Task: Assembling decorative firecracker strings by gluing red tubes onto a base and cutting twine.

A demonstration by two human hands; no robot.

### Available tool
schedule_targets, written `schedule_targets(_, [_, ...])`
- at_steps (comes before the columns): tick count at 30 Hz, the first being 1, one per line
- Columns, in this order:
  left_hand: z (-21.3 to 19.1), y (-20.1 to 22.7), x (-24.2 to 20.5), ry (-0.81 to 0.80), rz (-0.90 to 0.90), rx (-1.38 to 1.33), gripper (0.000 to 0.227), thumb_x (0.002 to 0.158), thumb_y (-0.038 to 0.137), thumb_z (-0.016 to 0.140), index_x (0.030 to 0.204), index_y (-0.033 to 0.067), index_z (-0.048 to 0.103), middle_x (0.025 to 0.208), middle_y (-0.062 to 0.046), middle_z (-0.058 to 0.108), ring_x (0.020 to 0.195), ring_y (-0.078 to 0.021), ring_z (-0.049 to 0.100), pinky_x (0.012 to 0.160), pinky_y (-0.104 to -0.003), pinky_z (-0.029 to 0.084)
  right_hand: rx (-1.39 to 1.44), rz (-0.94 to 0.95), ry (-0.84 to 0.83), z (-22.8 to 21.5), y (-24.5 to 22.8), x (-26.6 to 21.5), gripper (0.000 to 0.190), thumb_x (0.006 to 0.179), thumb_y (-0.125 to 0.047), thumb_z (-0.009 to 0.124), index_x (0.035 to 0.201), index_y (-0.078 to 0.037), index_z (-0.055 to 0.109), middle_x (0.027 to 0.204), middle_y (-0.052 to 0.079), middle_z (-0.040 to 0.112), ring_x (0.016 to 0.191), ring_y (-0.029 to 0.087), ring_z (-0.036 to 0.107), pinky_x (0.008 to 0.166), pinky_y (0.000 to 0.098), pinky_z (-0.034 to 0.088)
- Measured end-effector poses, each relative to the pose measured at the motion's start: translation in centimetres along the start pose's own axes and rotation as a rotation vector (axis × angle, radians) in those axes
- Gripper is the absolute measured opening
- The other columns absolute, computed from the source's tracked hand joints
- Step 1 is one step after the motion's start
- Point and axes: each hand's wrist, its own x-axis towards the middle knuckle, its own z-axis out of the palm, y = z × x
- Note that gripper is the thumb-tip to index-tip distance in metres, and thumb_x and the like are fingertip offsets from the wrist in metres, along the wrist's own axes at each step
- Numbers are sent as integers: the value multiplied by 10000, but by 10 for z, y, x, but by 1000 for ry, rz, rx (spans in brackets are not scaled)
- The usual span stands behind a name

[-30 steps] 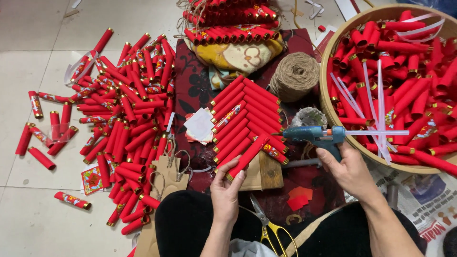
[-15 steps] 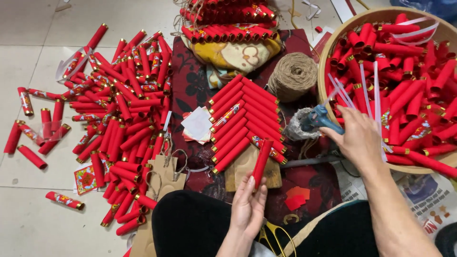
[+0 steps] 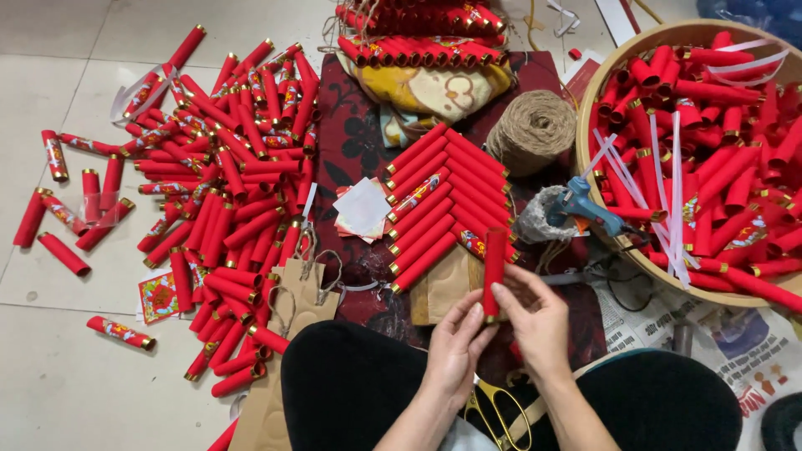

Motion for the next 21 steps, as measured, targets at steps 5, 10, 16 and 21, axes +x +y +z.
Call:
schedule_targets(5, [-15,65,14,-79,959,1294,234,768,167,560,998,138,585,1107,-49,531,1060,-234,481,901,-384,381,-701,-499,-3,-18,5,12,253,728,-158,624,978,-126,610,912,24,593,847,157,569,733,268,438])
schedule_targets(10, [-25,83,54,-54,1347,1819,250,762,223,587,1004,164,591,1117,-24,523,1124,-284,414,960,-470,276,-1048,-787,6,-16,35,23,279,732,-228,619,1011,-220,604,867,-27,550,840,150,536,722,270,410])
schedule_targets(16, [-32,76,69,-52,1337,1904,213,807,260,527,1008,227,587,1111,16,530,1127,-242,417,974,-453,242,-1086,-863,60,-11,43,29,205,713,-207,635,911,-257,615,815,-66,529,780,127,511,669,252,382])
schedule_targets(21, [-34,76,73,-49,1328,1885,202,816,275,514,998,244,595,1089,28,543,1106,-222,439,975,-446,242,-1111,-882,94,-6,47,33,209,714,-219,634,916,-272,613,814,-78,511,795,122,485,665,252,367])
